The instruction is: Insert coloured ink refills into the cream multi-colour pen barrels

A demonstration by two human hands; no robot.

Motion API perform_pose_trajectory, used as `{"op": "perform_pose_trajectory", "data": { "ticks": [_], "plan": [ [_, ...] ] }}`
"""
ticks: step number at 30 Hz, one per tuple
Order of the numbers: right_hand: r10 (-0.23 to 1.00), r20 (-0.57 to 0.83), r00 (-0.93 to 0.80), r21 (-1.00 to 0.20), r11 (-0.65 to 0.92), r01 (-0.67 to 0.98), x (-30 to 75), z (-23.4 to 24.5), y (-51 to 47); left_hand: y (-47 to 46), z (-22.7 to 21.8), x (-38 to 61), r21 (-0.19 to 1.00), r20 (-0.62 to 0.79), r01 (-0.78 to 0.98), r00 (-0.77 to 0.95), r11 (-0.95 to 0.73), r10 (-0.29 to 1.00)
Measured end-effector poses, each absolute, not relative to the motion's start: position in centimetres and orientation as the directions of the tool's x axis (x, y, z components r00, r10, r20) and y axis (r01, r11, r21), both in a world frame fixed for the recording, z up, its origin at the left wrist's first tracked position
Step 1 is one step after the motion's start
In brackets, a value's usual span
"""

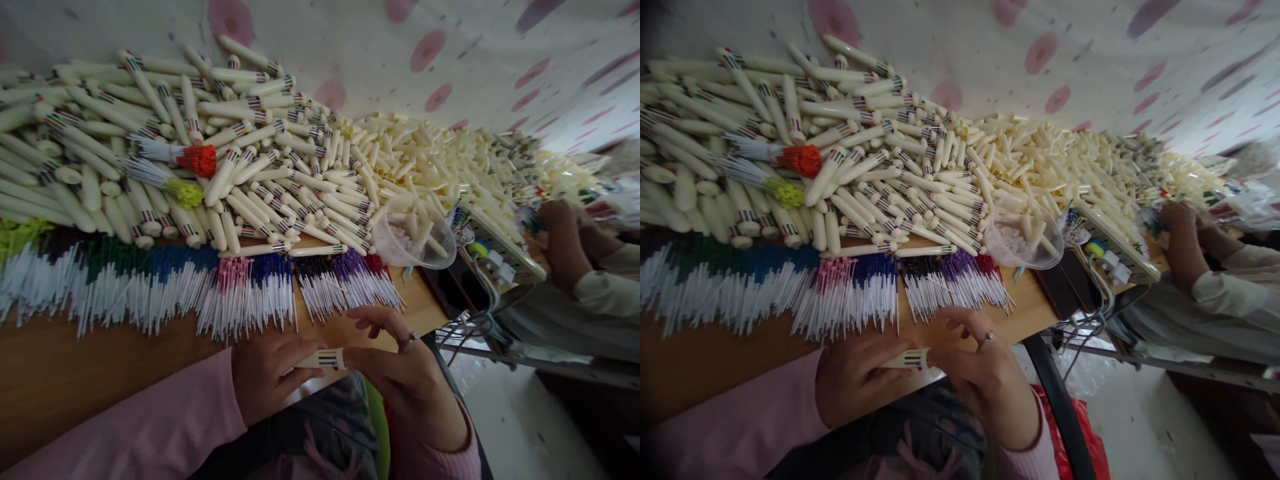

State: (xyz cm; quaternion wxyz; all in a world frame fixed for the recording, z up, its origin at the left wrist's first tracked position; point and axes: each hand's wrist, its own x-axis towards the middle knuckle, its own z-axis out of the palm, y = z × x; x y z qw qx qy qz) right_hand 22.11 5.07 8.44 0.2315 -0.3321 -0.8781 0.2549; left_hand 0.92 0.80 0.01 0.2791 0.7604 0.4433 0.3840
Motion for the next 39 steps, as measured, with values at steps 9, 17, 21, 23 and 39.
{"op": "perform_pose_trajectory", "data": {
  "ticks": [9,17,21,23,39],
  "plan": [
    [0.724,0.301,-0.621,-0.525,0.669,0.526,22.2,8.7,4.9,0.8,0.0,0.8,0.734,0.364,0.472,0.333,-0.488,0.870],
    [0.718,0.348,-0.602,-0.517,0.683,0.516,22.0,8.7,4.8,0.9,0.2,0.9,0.727,0.365,0.487,0.325,-0.485,0.873],
    [0.716,0.297,-0.632,-0.547,0.670,0.502,21.9,8.8,4.8,0.9,0.4,0.8,0.709,0.371,0.495,0.343,-0.502,0.863],
    [0.716,0.278,-0.641,-0.572,0.659,0.488,21.9,8.8,4.8,1.0,0.5,0.8,0.710,0.383,0.486,0.340,-0.509,0.859],
    [0.871,-0.162,-0.464,-0.984,-0.176,0.012,21.4,6.5,2.3,0.9,0.6,0.6,0.624,0.447,0.594,0.262,-0.508,0.855]
  ]
}}
